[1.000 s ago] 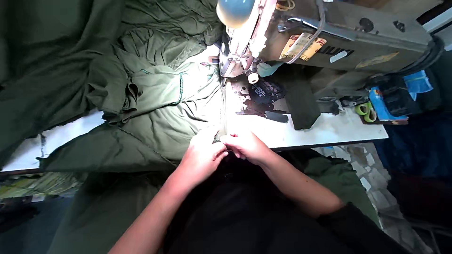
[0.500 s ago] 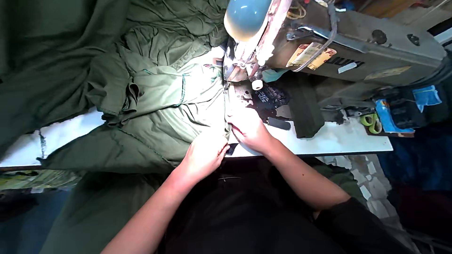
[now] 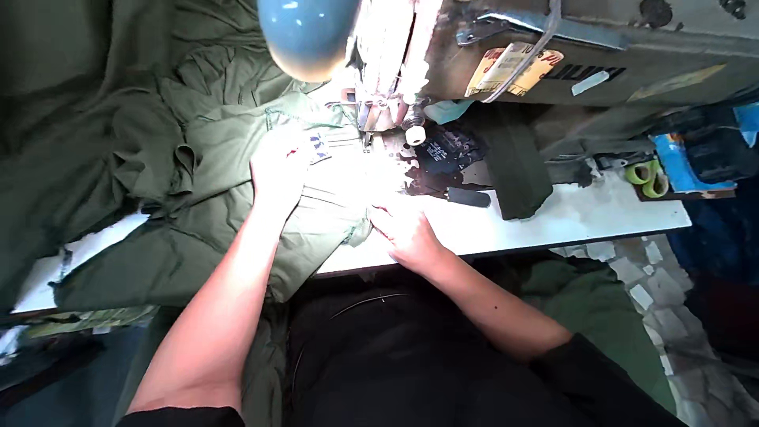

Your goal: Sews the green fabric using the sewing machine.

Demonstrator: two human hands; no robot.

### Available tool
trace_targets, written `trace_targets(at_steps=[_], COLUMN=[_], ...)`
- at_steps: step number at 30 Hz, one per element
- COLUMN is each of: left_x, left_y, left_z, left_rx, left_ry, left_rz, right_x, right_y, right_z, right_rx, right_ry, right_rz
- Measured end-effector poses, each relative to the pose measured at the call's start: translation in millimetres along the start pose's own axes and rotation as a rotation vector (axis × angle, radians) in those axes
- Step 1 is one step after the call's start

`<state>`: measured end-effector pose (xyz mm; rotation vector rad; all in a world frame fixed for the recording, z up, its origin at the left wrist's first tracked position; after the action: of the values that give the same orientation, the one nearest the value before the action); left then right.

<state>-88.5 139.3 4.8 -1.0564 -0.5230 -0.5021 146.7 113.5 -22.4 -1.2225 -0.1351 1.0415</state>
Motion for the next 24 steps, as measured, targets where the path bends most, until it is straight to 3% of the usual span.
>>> trace_targets(at_steps=[3,6,8,10,13,15,24], left_x=[3.2,30.3,51.9,61.3,51.8,50.0,47.7], left_y=[-4.7,-8.9,-1.8,11.0,21.1,18.0,19.4], left_z=[2.5,3.0,6.8,11.2,14.2,16.7,20.3], left_rx=[0.001,0.013,-0.102,-0.326,-0.575,-0.616,-0.747], left_ry=[-0.064,-0.122,-0.166,-0.252,-0.399,-0.439,-0.388], left_rz=[-0.080,-0.339,-0.593,-0.679,-0.413,-0.254,-0.173], right_x=[-3.9,-3.5,-3.5,-3.1,-1.7,-1.2,-3.8], right_y=[-0.5,-2.2,-1.9,-1.9,-3.3,-2.4,-3.4], right_z=[0.2,-0.6,-1.9,-2.6,-3.8,-4.5,-4.8], right_rx=[0.005,0.030,0.036,0.043,0.040,0.057,0.031], right_ry=[-0.005,0.003,0.002,0.000,0.022,0.026,0.053], right_rz=[0.001,-0.001,-0.004,0.005,0.021,0.023,0.010])
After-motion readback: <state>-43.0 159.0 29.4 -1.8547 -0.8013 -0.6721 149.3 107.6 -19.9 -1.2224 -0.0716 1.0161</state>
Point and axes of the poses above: each hand's wrist, its own z-axis towards the middle knuckle, its own y-axis out of the palm, x = y × z, the point moved 2 cm from there along z, towards the middle knuckle, and after that the axes turned 6 degrees about y, right-handed, at the moved point
